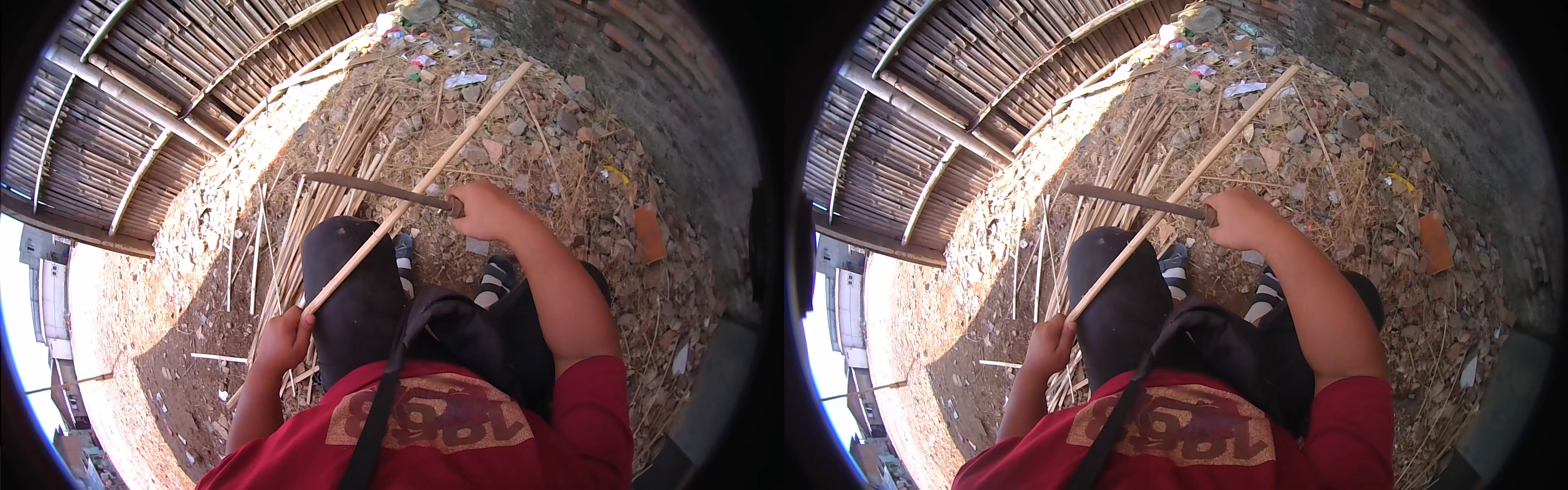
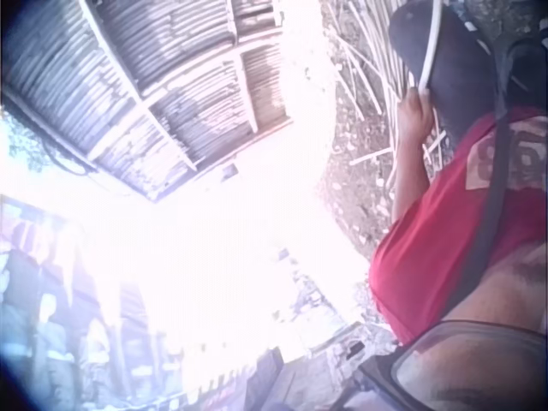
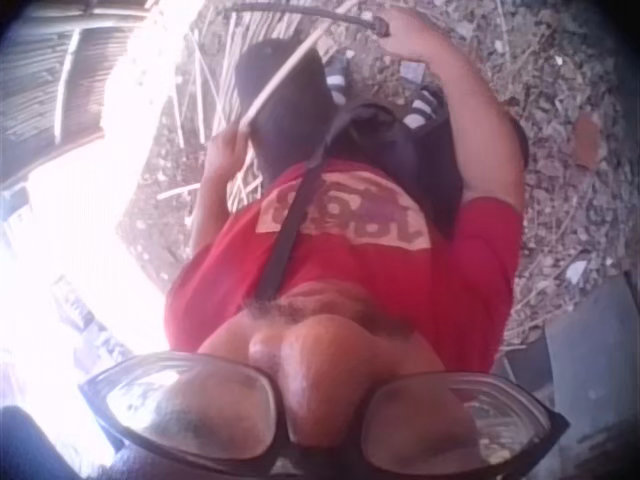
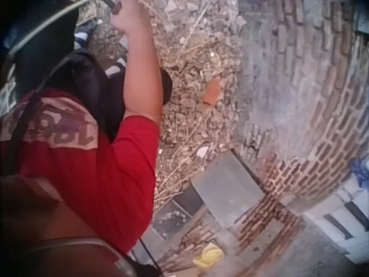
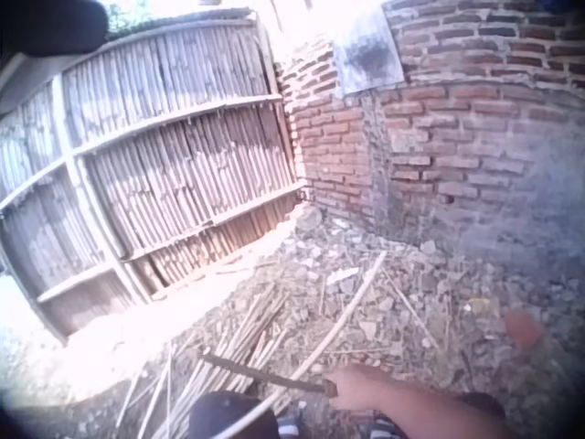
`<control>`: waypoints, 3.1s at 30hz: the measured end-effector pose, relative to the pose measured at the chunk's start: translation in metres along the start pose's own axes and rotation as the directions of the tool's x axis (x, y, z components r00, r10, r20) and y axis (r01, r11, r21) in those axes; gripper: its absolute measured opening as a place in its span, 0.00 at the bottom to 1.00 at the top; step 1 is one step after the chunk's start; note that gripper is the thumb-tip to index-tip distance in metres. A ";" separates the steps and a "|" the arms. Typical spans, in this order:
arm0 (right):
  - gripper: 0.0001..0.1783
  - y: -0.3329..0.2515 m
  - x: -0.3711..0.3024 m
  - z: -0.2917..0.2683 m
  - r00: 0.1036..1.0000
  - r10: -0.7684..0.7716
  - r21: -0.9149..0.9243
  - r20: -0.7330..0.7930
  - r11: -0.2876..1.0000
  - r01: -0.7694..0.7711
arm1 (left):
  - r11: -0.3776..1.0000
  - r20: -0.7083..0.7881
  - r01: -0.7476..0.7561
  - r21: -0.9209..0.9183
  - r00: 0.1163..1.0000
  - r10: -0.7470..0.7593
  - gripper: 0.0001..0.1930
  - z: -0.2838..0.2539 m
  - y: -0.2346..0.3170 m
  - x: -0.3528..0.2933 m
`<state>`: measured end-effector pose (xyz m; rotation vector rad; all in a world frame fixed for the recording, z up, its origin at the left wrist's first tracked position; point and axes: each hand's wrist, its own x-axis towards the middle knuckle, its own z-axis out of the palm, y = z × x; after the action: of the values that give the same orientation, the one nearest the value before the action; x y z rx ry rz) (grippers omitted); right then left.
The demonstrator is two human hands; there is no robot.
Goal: The person shaves thin layers off a bamboo strip using a large knife, repeatedly drawing the blade along the length of the wood while holding it in their lap.
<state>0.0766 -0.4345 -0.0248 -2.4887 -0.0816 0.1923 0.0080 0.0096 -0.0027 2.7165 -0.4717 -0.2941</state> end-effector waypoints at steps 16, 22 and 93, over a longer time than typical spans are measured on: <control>0.15 0.048 0.014 -0.011 0.956 0.289 0.167 -0.055 0.946 -0.277 | 0.999 -0.017 0.013 0.040 1.000 -0.013 0.21 -0.006 0.013 0.001; 0.18 -0.009 -0.002 -0.008 0.997 0.041 0.023 0.059 0.999 -0.043 | 0.998 -0.016 -0.033 0.045 0.999 0.033 0.21 -0.001 -0.009 -0.008; 0.20 0.072 -0.001 -0.026 0.938 0.337 0.289 0.084 0.892 -0.347 | 0.983 -0.122 -0.003 0.183 0.992 0.025 0.21 -0.001 0.006 -0.003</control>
<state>0.0808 -0.5078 -0.0478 -2.1769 0.3533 0.3640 0.0038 0.0057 0.0007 2.8858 -0.5046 -0.0803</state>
